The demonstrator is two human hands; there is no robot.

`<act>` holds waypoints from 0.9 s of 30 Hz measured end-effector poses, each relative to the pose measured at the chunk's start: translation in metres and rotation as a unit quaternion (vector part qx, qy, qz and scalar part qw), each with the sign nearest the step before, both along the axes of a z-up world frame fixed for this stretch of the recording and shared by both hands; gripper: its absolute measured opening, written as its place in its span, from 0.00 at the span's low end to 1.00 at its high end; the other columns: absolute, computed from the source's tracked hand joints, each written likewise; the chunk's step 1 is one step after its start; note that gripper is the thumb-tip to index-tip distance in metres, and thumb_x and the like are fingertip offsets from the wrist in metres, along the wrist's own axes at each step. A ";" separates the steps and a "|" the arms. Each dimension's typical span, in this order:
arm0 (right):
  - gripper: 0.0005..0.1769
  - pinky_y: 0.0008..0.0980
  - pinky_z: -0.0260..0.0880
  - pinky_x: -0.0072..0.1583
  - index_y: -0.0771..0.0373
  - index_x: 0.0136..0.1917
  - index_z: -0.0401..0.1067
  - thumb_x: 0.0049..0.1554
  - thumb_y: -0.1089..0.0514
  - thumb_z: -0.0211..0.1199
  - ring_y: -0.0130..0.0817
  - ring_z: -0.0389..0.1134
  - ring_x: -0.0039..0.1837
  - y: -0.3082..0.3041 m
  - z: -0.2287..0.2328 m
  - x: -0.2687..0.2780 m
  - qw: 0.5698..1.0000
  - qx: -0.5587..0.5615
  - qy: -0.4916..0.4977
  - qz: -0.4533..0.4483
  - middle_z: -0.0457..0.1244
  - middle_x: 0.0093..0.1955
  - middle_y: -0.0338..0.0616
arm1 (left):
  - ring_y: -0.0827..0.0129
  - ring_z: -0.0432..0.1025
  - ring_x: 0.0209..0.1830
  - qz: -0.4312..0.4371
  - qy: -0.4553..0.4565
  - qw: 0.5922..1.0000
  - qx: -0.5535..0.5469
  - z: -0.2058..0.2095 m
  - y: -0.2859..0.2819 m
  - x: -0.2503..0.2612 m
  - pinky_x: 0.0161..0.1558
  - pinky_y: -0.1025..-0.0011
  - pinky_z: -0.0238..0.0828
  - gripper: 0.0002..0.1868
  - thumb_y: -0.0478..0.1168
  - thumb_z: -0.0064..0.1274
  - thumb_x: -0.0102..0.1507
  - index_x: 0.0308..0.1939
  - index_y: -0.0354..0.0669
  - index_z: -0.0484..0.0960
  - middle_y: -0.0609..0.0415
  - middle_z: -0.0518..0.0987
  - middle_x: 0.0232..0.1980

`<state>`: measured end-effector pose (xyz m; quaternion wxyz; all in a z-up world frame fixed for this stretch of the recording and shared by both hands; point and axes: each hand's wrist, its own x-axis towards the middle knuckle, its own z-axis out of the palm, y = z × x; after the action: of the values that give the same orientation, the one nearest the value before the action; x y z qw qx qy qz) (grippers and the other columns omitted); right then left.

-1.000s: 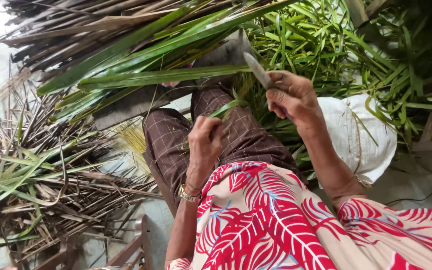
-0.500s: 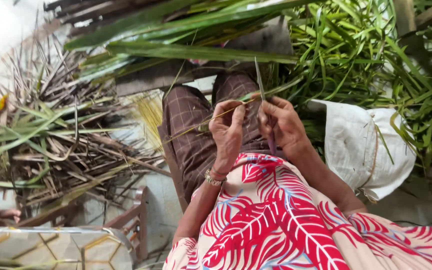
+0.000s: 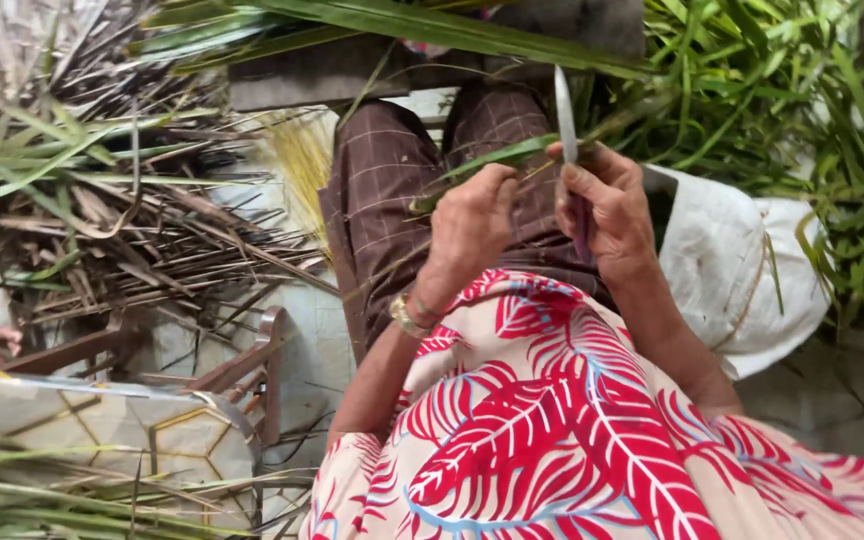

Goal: Stripping the midrib from palm leaves using a knife

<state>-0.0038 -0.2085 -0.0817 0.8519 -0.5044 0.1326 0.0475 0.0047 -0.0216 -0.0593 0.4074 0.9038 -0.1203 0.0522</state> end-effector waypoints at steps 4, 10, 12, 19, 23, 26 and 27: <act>0.12 0.30 0.58 0.21 0.74 0.59 0.71 0.62 0.69 0.58 0.35 0.57 0.19 0.012 0.025 -0.007 0.999 -0.027 -0.031 0.024 0.58 0.26 0.54 | 0.47 0.80 0.37 -0.038 0.125 0.981 -0.145 0.017 0.007 -0.002 0.39 0.54 0.75 0.05 0.44 0.47 0.69 0.43 0.55 0.78 0.52 0.83 0.32; 0.10 0.26 0.64 0.22 0.70 0.54 0.72 0.58 0.70 0.64 0.33 0.65 0.25 0.021 0.028 -0.019 0.999 0.007 0.028 0.022 0.62 0.32 0.50 | 0.48 0.80 0.35 -0.035 0.115 0.979 -0.167 0.014 0.003 -0.008 0.36 0.57 0.75 0.04 0.44 0.50 0.69 0.43 0.51 0.78 0.50 0.83 0.32; 0.09 0.26 0.64 0.22 0.69 0.54 0.72 0.59 0.70 0.64 0.34 0.66 0.26 0.018 0.030 -0.020 0.999 0.016 0.031 0.018 0.62 0.32 0.51 | 0.49 0.80 0.34 -0.039 0.129 0.976 -0.170 0.015 0.004 -0.010 0.36 0.57 0.75 0.04 0.43 0.50 0.69 0.43 0.51 0.78 0.49 0.82 0.32; 0.09 0.28 0.58 0.21 0.67 0.56 0.70 0.62 0.71 0.61 0.36 0.58 0.21 0.009 0.025 -0.017 0.999 0.039 0.000 0.036 0.58 0.27 0.54 | 0.63 0.75 0.28 -0.055 0.170 0.962 -0.207 0.022 0.008 -0.014 0.35 0.65 0.73 0.03 0.40 0.51 0.69 0.42 0.51 0.80 0.50 0.79 0.28; 0.09 0.26 0.60 0.21 0.66 0.55 0.71 0.60 0.69 0.62 0.31 0.63 0.26 0.006 0.028 -0.017 0.998 0.051 0.011 0.039 0.66 0.38 0.55 | 0.68 0.71 0.27 -0.061 0.175 0.956 -0.228 0.031 0.005 -0.015 0.34 0.66 0.72 0.04 0.40 0.49 0.70 0.41 0.49 0.79 0.51 0.77 0.26; 0.14 0.20 0.52 0.29 0.70 0.61 0.73 0.61 0.64 0.63 0.23 0.53 0.27 -0.009 0.035 -0.006 0.985 0.140 0.013 0.102 0.60 0.29 0.39 | 0.79 0.56 0.21 -0.096 0.229 0.936 -0.248 0.040 0.007 -0.015 0.23 0.76 0.53 0.03 0.32 0.48 0.68 0.40 0.39 0.76 0.62 0.72 0.26; 0.15 0.21 0.52 0.28 0.70 0.60 0.74 0.60 0.63 0.65 0.23 0.54 0.26 -0.013 0.030 -0.004 0.982 0.156 0.004 0.111 0.61 0.30 0.39 | 0.80 0.56 0.21 -0.100 0.232 0.932 -0.261 0.040 0.007 -0.016 0.23 0.76 0.53 0.03 0.31 0.48 0.68 0.40 0.39 0.76 0.62 0.72 0.27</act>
<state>-0.0080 -0.2218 -0.0518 0.9091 -0.3766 0.0705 0.1637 -0.0117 -0.0148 -0.0195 0.6489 0.7356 -0.0946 -0.1700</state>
